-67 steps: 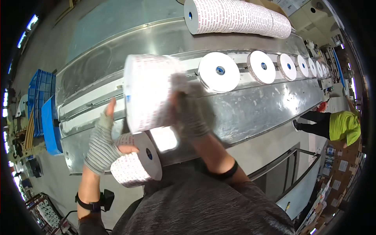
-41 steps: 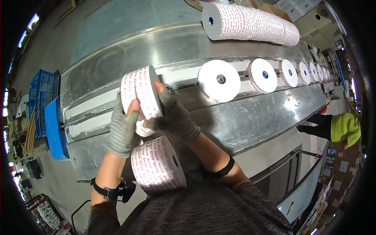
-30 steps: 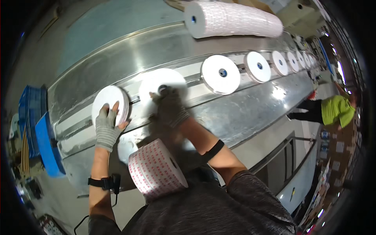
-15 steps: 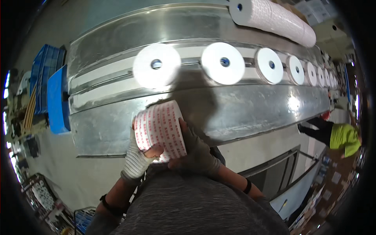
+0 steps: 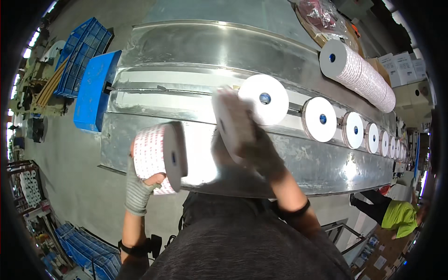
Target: Packing smaller rolls of tape into a larger protective plastic sleeve.
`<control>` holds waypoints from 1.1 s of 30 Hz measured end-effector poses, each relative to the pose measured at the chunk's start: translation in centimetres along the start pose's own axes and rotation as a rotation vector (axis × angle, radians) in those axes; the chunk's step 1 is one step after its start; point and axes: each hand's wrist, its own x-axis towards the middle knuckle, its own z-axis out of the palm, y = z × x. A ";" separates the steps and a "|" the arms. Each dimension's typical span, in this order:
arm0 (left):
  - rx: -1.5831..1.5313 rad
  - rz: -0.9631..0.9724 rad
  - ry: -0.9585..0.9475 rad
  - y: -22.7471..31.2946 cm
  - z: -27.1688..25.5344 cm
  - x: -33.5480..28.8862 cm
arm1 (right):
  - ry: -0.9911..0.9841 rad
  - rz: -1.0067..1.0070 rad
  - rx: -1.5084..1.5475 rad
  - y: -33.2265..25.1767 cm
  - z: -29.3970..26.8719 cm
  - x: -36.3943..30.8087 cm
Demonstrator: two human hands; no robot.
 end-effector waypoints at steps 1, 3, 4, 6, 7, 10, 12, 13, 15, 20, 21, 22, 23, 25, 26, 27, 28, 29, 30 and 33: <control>-0.020 -0.041 0.064 -0.6 -0.4 -0.2 | 0.078 -0.226 -0.444 1.9 0.2 3.0; -0.112 -0.176 0.202 -1.0 -0.3 -0.7 | 0.143 -0.442 -1.000 3.1 2.0 9.2; -0.019 -0.286 0.228 -3.4 -2.5 -1.4 | 0.125 -0.441 -1.105 2.2 3.7 11.3; 0.144 -0.002 0.237 -4.5 -2.8 -1.4 | 0.148 -0.374 -1.352 3.1 4.9 13.1; 0.140 0.001 0.240 -4.9 -3.0 -1.4 | 0.138 -0.292 -1.591 4.1 5.2 14.2; 0.064 0.062 0.326 -4.1 -1.9 -1.3 | 0.083 -0.994 -1.244 7.2 4.8 13.4; -0.246 -0.092 0.331 -0.8 0.7 -0.5 | -0.066 -0.576 -1.003 3.5 8.7 8.9; -0.247 -0.146 0.348 -0.9 1.5 -0.1 | -0.129 -0.632 -0.920 1.8 10.5 7.4; -0.243 -0.154 0.402 2.1 4.1 1.5 | -0.113 -0.514 -0.760 1.1 12.9 5.9; -0.265 -0.046 0.266 1.2 -3.4 4.5 | -0.312 -0.714 -0.561 2.3 10.7 12.6; -0.371 -0.065 0.220 0.0 -6.8 4.9 | -0.372 -0.351 -0.248 0.8 10.9 13.5; -0.427 -0.053 0.199 -1.9 -9.5 5.6 | -0.421 0.012 0.062 -0.9 11.4 14.3; -0.191 0.059 0.222 -1.2 -9.5 7.4 | -0.297 -0.266 -0.386 1.3 11.3 16.8; 0.281 0.182 0.228 0.1 -8.7 12.4 | -0.194 -0.190 -1.299 1.6 13.2 20.3; 0.517 0.210 0.217 0.5 -8.2 15.2 | -0.173 -0.196 -1.302 1.6 13.5 20.7; 0.823 0.298 0.179 -1.0 -8.1 18.5 | -0.204 -0.168 -1.515 2.6 13.0 21.4; 1.129 0.389 0.144 -2.8 -8.4 21.5 | -0.235 -0.130 -1.725 3.4 12.6 22.0; 1.210 0.373 0.094 -3.8 -8.9 23.5 | -0.241 -0.160 -1.622 3.9 12.6 22.2; 1.293 0.354 0.093 -5.5 -9.6 25.4 | -0.277 -0.171 -1.474 3.6 12.2 21.9; 1.362 0.519 0.109 -14.4 -16.4 29.2 | 0.056 -0.673 -1.197 6.3 10.1 20.3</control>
